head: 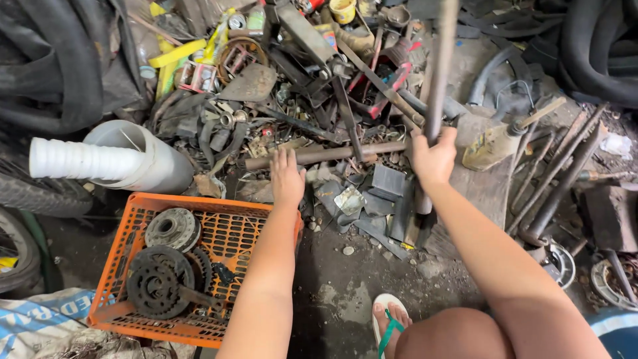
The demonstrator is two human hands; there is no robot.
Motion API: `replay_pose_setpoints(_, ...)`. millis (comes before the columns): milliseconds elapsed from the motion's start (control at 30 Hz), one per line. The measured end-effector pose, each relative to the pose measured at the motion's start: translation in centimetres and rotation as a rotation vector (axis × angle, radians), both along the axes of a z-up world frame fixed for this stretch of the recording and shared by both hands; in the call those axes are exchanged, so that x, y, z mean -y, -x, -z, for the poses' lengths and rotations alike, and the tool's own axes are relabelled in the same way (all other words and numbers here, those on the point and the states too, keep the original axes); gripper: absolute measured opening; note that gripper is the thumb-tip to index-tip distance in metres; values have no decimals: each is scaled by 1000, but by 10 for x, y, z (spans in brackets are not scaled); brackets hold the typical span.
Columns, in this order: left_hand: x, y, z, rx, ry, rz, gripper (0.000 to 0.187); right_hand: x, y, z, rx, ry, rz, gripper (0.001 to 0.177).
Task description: Inspecting and sorting various metal machine parts, gears, and scrap in a workshop environment.
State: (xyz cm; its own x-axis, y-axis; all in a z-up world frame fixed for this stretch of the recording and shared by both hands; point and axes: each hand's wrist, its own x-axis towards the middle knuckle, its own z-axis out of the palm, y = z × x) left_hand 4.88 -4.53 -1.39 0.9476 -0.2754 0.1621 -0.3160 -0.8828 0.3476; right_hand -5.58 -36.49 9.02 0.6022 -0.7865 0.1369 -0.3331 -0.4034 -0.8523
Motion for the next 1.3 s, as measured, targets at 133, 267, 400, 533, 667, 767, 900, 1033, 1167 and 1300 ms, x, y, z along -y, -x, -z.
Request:
replay_pose_setpoints(133,8,-21,14,-121,-98,-58,77,53,7,65,14,62,60,41)
replay_pose_setpoints(267,13,-27,18,-151,-240,-99,73,62,9,78,-69,-163,112,42)
replay_pose_setpoints(400,8,-42,36,-110,-414,-89,48,59,4,91,-183,-496,150,52)
replay_pose_setpoints(533,7,-50,43,14,-380,-58,40,60,3,119,-332,-449,154,51)
replay_pose_setpoints(667,9,-46,33,-76,-424,-49,27,71,2,160,-536,-273,128,65)
replay_pose_setpoints(767,13,-26,-8,-200,-536,87,33,74,3,161,-613,-197,93,71)
replay_pose_setpoints(900,8,-16,-17,-240,-518,291,56,74,6,176,-614,-176,77,76)
replay_pose_setpoints(1033,4,-9,-21,-411,-462,243,50,61,7,143,-520,-212,87,70)
replay_pose_setpoints(1167,18,-5,-51,-242,-433,301,56,43,7,93,-456,-492,135,62)
replay_pose_setpoints(1300,29,0,-72,-259,-470,260,59,72,4,164,-547,-139,105,66)
